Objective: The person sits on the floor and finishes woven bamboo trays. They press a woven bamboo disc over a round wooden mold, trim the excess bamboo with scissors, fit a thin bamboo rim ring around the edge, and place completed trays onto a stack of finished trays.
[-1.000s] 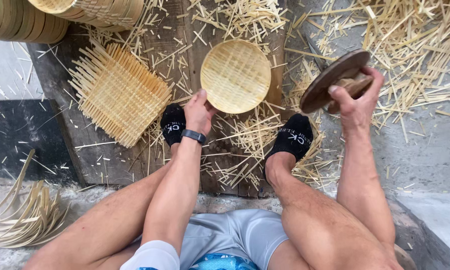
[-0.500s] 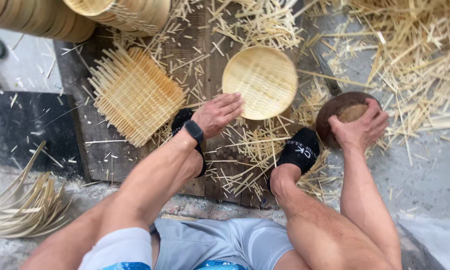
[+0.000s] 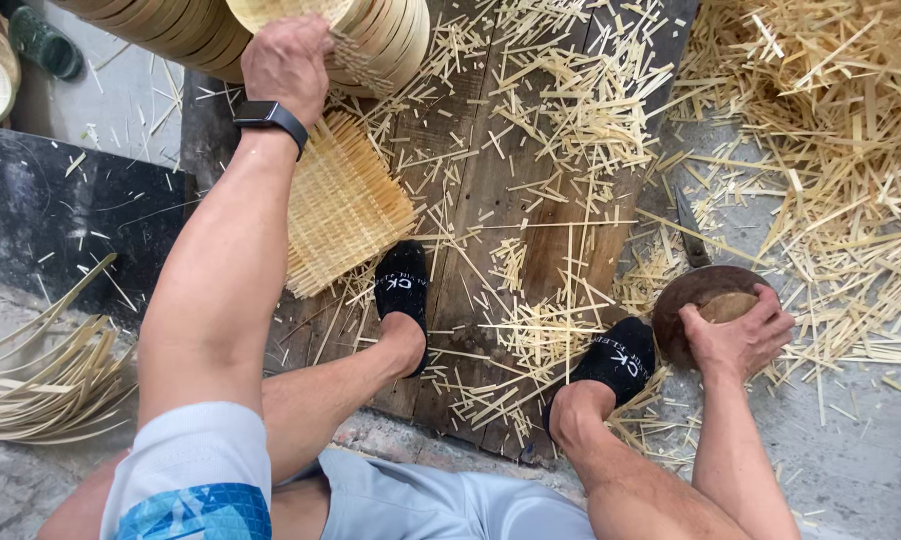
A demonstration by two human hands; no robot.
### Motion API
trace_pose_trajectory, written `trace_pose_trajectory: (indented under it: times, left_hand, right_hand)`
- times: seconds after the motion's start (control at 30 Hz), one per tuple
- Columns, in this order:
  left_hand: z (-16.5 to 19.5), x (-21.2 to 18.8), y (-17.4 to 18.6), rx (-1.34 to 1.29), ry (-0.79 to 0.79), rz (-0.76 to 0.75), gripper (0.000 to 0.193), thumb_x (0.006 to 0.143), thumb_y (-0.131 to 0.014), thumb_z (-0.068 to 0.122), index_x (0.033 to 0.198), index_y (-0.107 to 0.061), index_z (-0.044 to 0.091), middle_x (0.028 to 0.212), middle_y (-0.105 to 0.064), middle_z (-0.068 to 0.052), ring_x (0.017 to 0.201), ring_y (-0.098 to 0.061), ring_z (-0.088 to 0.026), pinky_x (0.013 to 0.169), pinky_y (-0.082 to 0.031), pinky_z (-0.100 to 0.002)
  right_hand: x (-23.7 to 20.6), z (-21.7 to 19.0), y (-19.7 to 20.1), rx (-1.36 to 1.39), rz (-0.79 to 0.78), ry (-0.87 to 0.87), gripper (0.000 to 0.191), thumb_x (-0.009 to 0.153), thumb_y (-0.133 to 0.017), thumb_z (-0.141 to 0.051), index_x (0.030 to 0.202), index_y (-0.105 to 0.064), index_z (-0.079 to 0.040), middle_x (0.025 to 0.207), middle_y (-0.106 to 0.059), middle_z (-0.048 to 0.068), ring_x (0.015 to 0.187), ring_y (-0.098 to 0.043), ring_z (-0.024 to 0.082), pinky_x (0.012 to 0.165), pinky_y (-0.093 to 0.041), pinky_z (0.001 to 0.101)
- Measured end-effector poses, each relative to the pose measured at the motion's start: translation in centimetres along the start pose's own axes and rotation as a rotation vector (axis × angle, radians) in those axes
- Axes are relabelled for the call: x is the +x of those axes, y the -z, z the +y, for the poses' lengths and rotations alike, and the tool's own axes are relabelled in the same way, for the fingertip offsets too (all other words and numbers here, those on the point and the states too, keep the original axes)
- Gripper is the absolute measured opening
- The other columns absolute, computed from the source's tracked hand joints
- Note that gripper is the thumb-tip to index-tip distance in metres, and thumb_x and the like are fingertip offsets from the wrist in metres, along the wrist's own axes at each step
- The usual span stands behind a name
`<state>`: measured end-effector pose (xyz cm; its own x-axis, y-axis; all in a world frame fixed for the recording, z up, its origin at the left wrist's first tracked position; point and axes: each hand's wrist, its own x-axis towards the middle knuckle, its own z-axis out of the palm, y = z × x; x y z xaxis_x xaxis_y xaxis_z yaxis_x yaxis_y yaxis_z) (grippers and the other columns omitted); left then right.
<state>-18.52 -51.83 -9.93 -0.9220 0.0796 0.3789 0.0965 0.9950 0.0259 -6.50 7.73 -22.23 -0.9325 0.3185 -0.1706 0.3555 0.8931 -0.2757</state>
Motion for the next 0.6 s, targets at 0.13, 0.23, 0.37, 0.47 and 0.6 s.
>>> trace_pose_trajectory:
  times: [0.13, 0.23, 0.37, 0.47, 0.6]
  left_hand:
    - [-0.3, 0.3, -0.4, -0.099, 0.038, -0.038, 0.016, 0.098, -0.073, 0.004, 0.112, -0.079, 0.007, 0.112, -0.077, -0.014, 0.104, -0.073, -0.03, 0.093, -0.057, -0.039]
    - [-0.2, 0.5, -0.2, -0.108, 0.035, -0.025, 0.016, 0.098, -0.074, 0.003, 0.113, -0.079, 0.007, 0.114, -0.076, -0.015, 0.105, -0.073, -0.031, 0.094, -0.057, -0.04]
    - [-0.3, 0.8, -0.2, -0.109, 0.022, -0.023, 0.018, 0.095, -0.075, 0.003, 0.111, -0.08, 0.006, 0.114, -0.076, -0.015, 0.103, -0.072, -0.032, 0.092, -0.057, -0.04]
    - [-0.7, 1.4, -1.0, -0.043, 0.14, -0.125, 0.017, 0.099, -0.072, 0.005, 0.115, -0.079, 0.009, 0.12, -0.075, -0.012, 0.107, -0.072, -0.03, 0.096, -0.056, -0.04]
    - [1.3, 1.2, -1.9, 0.23, 0.162, 0.021, 0.034, 0.085, -0.072, 0.01, 0.118, -0.072, 0.005, 0.119, -0.073, -0.014, 0.11, -0.067, -0.032, 0.095, -0.056, -0.043]
  right_hand:
    - [0.1, -0.6, 0.4, 0.003, 0.003, 0.012, 0.094, 0.068, -0.09, -0.041, 0.144, -0.042, -0.014, 0.136, -0.04, 0.02, 0.129, -0.039, 0.044, 0.11, -0.037, 0.057]
    - [0.1, -0.7, 0.3, 0.005, -0.014, -0.005, 0.097, 0.067, -0.09, -0.04, 0.148, -0.042, -0.016, 0.136, -0.039, 0.021, 0.129, -0.038, 0.045, 0.108, -0.037, 0.0573]
    - [0.2, -0.3, -0.3, -0.007, -0.012, -0.006, 0.097, 0.068, -0.09, -0.041, 0.149, -0.042, -0.016, 0.136, -0.039, 0.021, 0.13, -0.038, 0.045, 0.108, -0.037, 0.057]
    - [0.4, -0.3, -0.2, 0.007, -0.028, -0.01, 0.098, 0.067, -0.091, -0.04, 0.149, -0.042, -0.016, 0.137, -0.039, 0.021, 0.13, -0.038, 0.045, 0.11, -0.037, 0.0565]
    - [0.6, -0.5, 0.9, 0.243, -0.012, 0.002, 0.095, 0.069, -0.089, -0.038, 0.146, -0.041, -0.009, 0.138, -0.042, 0.022, 0.129, -0.043, 0.041, 0.112, -0.04, 0.0537]
